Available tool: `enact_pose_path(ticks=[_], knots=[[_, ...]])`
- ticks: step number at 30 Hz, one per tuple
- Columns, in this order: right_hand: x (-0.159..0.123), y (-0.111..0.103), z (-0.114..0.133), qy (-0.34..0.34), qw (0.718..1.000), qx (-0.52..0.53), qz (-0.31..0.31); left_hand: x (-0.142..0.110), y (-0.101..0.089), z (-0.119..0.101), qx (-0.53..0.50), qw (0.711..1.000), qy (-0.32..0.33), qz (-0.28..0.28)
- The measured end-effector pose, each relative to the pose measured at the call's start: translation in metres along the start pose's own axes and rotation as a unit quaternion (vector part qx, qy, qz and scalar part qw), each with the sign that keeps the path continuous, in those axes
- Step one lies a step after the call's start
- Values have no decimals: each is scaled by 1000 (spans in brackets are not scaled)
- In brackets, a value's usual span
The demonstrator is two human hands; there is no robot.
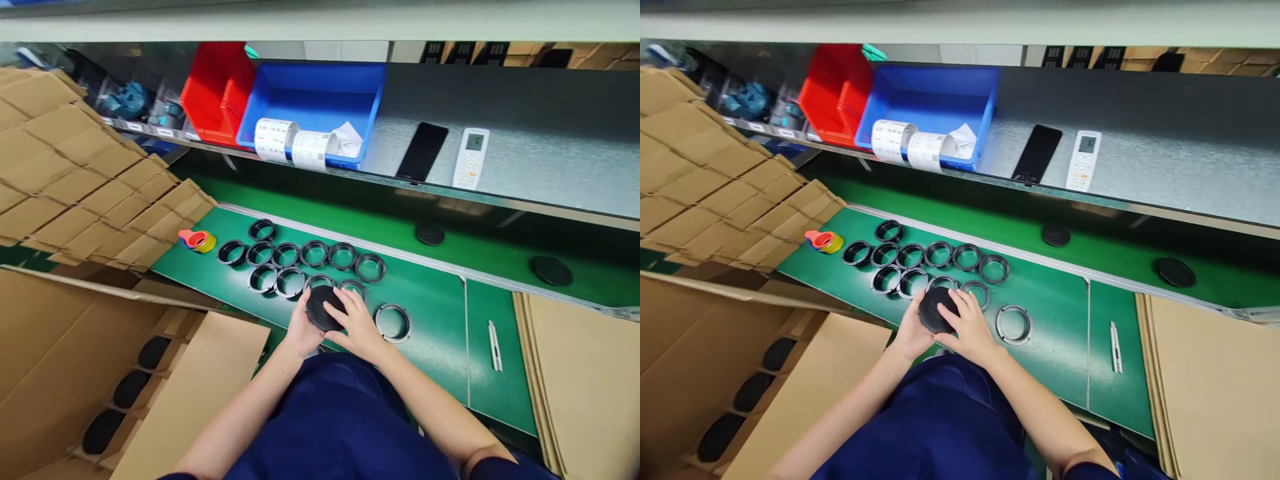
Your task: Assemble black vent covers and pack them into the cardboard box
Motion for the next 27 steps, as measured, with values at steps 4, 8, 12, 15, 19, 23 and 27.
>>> enact_pose_path(ticks=[4,8,12,15,19,23,27], knots=[[-11,9,-22,112,992,53,22,16,1,27,74,996,-43,-1],[-44,-7,-67,224,970,-15,-91,23,-9,35,181,979,-96,-22],[-99,-24,-122,327,905,-190,-194,24,-33,13,220,972,-58,-54],[-119,-17,-150,341,897,-225,-171,22,-49,1,214,972,-65,-68],[-114,-9,-159,355,897,-229,-130,19,-66,-7,212,970,-74,-93],[-97,-26,-143,308,903,-245,-174,15,-86,-15,204,968,-73,-130],[-96,-22,-145,291,911,-226,-186,10,-104,-27,208,958,-70,-184]])
Point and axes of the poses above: each hand's wrist, its own x-axis towards the middle knuckle, its own y-axis out of the palm, z = x × y, the point moved 5 cm from there along x, towards the middle knuckle, and after that the axes turned 15 degrees about x, right-handed, at the moved point
